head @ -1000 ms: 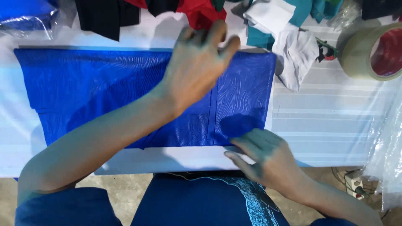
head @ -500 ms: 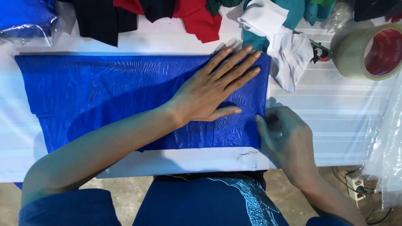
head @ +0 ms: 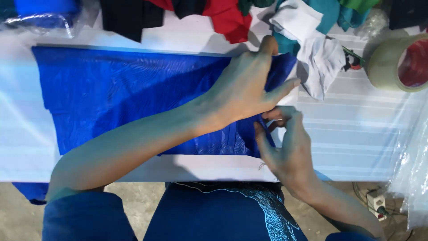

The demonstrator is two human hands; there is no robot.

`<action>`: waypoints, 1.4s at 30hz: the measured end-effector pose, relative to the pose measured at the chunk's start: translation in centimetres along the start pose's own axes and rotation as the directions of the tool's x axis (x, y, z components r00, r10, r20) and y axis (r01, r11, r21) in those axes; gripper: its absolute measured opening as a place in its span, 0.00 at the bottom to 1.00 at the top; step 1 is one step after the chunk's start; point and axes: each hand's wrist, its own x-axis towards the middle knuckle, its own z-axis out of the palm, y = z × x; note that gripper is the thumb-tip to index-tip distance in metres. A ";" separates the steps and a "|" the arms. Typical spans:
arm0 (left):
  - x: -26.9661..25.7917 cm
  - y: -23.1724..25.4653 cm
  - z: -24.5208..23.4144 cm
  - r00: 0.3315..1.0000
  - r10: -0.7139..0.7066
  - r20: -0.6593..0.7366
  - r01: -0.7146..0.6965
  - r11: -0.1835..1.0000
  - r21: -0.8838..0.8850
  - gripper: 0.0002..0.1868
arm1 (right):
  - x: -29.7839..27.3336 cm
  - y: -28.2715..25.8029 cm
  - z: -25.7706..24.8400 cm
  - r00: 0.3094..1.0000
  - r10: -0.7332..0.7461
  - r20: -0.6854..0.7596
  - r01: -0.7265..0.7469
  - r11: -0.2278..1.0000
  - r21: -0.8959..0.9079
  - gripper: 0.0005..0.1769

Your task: The person is folding and rolling blue fabric pieces to create corner protectors, then securing them with a white strip.

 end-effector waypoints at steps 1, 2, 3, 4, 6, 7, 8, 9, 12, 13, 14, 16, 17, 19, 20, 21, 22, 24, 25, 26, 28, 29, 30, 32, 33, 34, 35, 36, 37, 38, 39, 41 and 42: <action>0.2 -0.2 0.2 1.000 0.008 -0.029 -0.006 0.997 0.082 0.28 | 0.1 -0.2 0.2 0.996 -0.081 0.027 0.081 0.997 0.000 0.15; 0.2 -0.4 0.1 0.999 0.008 -0.037 -0.004 0.996 0.085 0.28 | 0.2 -0.6 0.6 0.996 -0.089 0.030 0.089 0.996 0.000 0.15; 0.3 -0.6 0.1 1.000 -0.019 -0.013 0.020 0.997 0.076 0.28 | 0.2 -0.9 0.8 0.995 -0.085 0.051 0.084 0.996 0.018 0.16; 0.3 -0.7 0.1 0.999 -0.045 0.012 0.044 0.997 0.067 0.29 | 0.2 -1.2 1.1 0.994 -0.081 0.072 0.078 0.996 0.036 0.16; 0.0 -0.3 -1.5 0.994 -0.090 0.065 0.089 0.996 0.018 0.21 | 0.1 -1.6 1.5 0.992 -0.088 0.090 0.084 0.995 0.046 0.16; -0.2 -0.1 -2.2 0.983 -0.128 0.133 0.134 0.991 -0.031 0.15 | -0.1 -1.8 1.7 0.991 -0.083 0.103 0.078 0.995 0.057 0.16; -0.6 -0.8 -2.6 0.983 -0.126 0.136 0.132 0.991 -0.033 0.15 | -0.1 -2.1 1.9 0.992 -0.080 0.101 0.075 0.996 0.055 0.16; -1.1 -1.4 -2.9 0.981 -0.162 0.105 0.164 0.986 -0.013 0.17 | -0.2 -2.4 2.0 0.989 -0.076 0.129 0.063 0.993 0.105 0.16; -2.4 -2.8 -4.7 0.982 -0.179 0.060 0.178 0.984 0.022 0.22 | -0.2 -3.4 2.4 0.973 -0.127 0.193 0.092 0.979 0.182 0.19; -2.8 -3.2 -5.6 0.986 -0.159 0.044 0.157 0.987 0.044 0.24 | 0.0 -3.8 2.6 0.956 -0.188 0.225 0.140 0.967 0.214 0.22; -3.3 -3.5 -6.0 0.987 -0.158 0.043 0.156 0.987 0.044 0.24 | 0.1 -3.9 2.6 0.956 -0.189 0.224 0.142 0.967 0.213 0.22; -4.3 -4.1 -6.8 0.997 -0.068 -0.034 0.074 0.961 0.266 0.29 | 0.2 -4.3 2.5 0.936 -0.200 0.288 0.148 0.970 0.193 0.20; -4.5 -4.0 -6.9 0.997 -0.074 -0.039 0.082 0.961 0.265 0.29 | 0.4 -4.2 2.3 0.934 -0.203 0.296 0.149 0.970 0.194 0.20; -4.7 -3.7 -7.2 0.993 -0.117 0.021 0.088 0.845 0.528 0.27 | 1.1 -4.0 2.0 0.922 -0.295 0.249 0.280 0.955 0.096 0.15; -4.9 -4.1 -6.9 0.993 -0.118 0.016 0.092 0.844 0.528 0.27 | 1.4 -3.9 1.7 0.920 -0.299 0.252 0.284 0.954 0.095 0.15; -5.1 -4.5 -6.6 1.000 -0.022 0.007 0.013 0.801 0.599 0.28 | 1.7 -3.9 1.5 0.912 -0.333 0.239 0.338 0.941 0.018 0.14; -5.3 -4.8 -6.3 0.997 0.075 0.006 -0.060 0.743 0.666 0.29 | 2.0 -3.8 1.2 0.902 -0.367 0.229 0.389 0.919 -0.059 0.13; -5.1 -5.2 -5.9 0.996 0.093 -0.013 -0.062 0.758 0.649 0.26 | 1.7 -3.3 1.4 0.864 -0.410 0.293 0.450 0.889 -0.085 0.15; -4.8 -5.4 -5.7 0.993 0.115 -0.029 -0.071 0.770 0.634 0.23 | 1.6 -2.9 1.5 0.823 -0.447 0.351 0.510 0.854 -0.106 0.17; -4.5 -5.5 -5.8 0.993 0.116 -0.032 -0.069 0.770 0.634 0.23 | 1.5 -2.9 1.9 0.821 -0.449 0.353 0.512 0.852 -0.107 0.17; -4.0 -5.5 -6.0 0.989 0.141 -0.047 -0.090 0.819 0.566 0.15 | 1.1 -2.9 2.7 0.817 -0.469 0.336 0.547 0.815 -0.190 0.22; -3.9 -5.5 -6.0 0.989 0.143 -0.043 -0.094 0.820 0.565 0.15 | 1.1 -3.0 3.0 0.819 -0.467 0.333 0.544 0.817 -0.192 0.22; -3.7 -5.5 -6.1 0.992 0.126 -0.028 -0.092 0.837 0.539 0.14 | 1.1 -3.2 3.2 0.819 -0.459 0.345 0.541 0.818 -0.195 0.24; -3.6 -5.4 -6.1 0.994 0.106 -0.007 -0.088 0.856 0.510 0.13 | 1.1 -3.1 3.8 0.820 -0.447 0.358 0.534 0.822 -0.196 0.25; -3.5 -5.4 -6.1 0.995 0.103 -0.001 -0.089 0.865 0.494 0.14 | 1.2 -2.9 4.2 0.770 -0.481 0.420 0.588 0.790 -0.173 0.23; -3.4 -5.4 -6.1 0.995 0.100 0.006 -0.090 0.874 0.477 0.15 | 1.3 -2.8 4.5 0.714 -0.511 0.479 0.639 0.755 -0.146 0.23; -3.3 -5.6 -6.1 0.995 0.102 0.007 -0.093 0.874 0.477 0.15 | 1.3 -2.6 4.9 0.715 -0.510 0.477 0.638 0.756 -0.148 0.23; -3.2 -5.7 -6.0 0.995 0.101 0.017 -0.096 0.868 0.486 0.15 | 1.4 -2.4 5.2 0.709 -0.494 0.503 0.653 0.729 -0.204 0.22; -3.1 -5.9 -5.9 0.995 0.101 0.027 -0.101 0.863 0.495 0.15 | 1.4 -2.2 5.6 0.704 -0.475 0.528 0.666 0.699 -0.260 0.21; -3.1 -5.8 -6.0 0.994 0.104 0.028 -0.105 0.863 0.495 0.15 | 1.4 -2.1 5.7 0.706 -0.474 0.526 0.665 0.699 -0.264 0.21; -3.1 -5.7 -6.1 0.993 0.117 0.021 -0.112 0.860 0.497 0.14 | 1.5 -1.9 5.9 0.695 -0.516 0.501 0.691 0.672 -0.266 0.14; -3.1 -5.5 -6.2 0.992 0.126 0.009 -0.113 0.858 0.501 0.13 | 1.7 -1.9 5.8 0.675 -0.561 0.479 0.720 0.640 -0.266 0.10; -3.1 -5.4 -6.2 0.993 0.116 0.019 -0.110 0.858 0.501 0.12 | 1.8 -2.1 5.5 0.666 -0.554 0.500 0.722 0.647 -0.244 0.05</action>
